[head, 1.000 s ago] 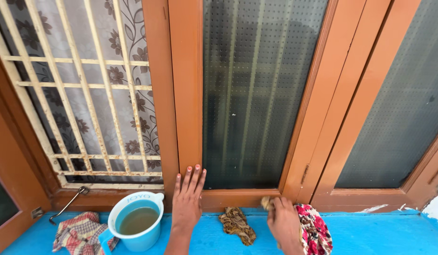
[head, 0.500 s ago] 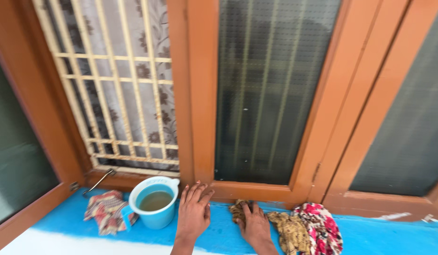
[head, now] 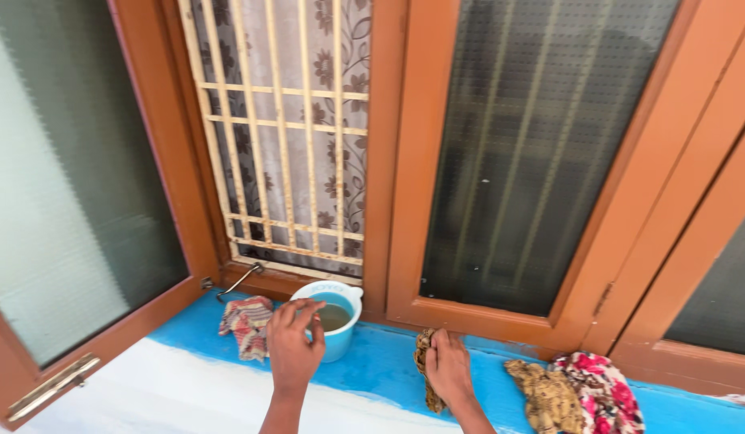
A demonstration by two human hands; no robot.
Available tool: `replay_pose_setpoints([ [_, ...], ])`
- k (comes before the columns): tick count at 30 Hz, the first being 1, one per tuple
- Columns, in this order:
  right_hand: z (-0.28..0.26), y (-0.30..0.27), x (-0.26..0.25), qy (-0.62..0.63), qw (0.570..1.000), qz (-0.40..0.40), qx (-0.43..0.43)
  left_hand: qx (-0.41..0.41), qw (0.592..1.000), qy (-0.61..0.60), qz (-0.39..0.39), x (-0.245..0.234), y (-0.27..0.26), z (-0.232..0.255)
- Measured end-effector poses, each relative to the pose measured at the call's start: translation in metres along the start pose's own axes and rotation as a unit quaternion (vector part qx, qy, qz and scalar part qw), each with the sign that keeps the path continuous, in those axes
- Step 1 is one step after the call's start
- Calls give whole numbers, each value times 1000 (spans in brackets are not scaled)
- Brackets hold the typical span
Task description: The person wipes the brown window frame and adjacent glass using a cloth. They repeatedly dip the cloth into a blue pitcher of water to wet it, then wipe the frame and glass surfaces.
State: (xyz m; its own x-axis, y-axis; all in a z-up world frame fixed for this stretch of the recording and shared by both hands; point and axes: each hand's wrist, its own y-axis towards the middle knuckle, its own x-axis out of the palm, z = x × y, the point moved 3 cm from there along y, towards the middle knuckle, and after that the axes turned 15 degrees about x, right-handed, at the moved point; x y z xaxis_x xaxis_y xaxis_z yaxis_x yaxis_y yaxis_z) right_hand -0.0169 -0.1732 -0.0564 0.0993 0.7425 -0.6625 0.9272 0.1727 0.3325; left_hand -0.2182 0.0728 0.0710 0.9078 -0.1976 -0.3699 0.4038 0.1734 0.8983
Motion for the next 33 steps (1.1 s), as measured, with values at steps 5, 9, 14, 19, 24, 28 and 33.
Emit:
replay_pose_setpoints([
  [5,-29,5,36,82,996,2,41,-88,996,-2,0,-14,-11,-62],
  [9,-63,2,58,113,970,-98,192,-132,990,-18,-36,-20,-21,-116],
  [14,-108,6,94,160,929,-131,307,-166,968,20,-188,-11,-27,-171],
  [19,-128,6,118,101,957,-49,269,-197,894,60,-398,-7,-24,-192],
  [24,-115,2,108,45,970,16,240,-156,859,67,-483,-5,-32,-197],
  [28,-80,-11,78,16,963,41,265,-134,878,51,-457,14,-50,-208],
  [33,-36,-32,22,10,944,89,317,-112,921,-25,-373,56,-70,-204],
])
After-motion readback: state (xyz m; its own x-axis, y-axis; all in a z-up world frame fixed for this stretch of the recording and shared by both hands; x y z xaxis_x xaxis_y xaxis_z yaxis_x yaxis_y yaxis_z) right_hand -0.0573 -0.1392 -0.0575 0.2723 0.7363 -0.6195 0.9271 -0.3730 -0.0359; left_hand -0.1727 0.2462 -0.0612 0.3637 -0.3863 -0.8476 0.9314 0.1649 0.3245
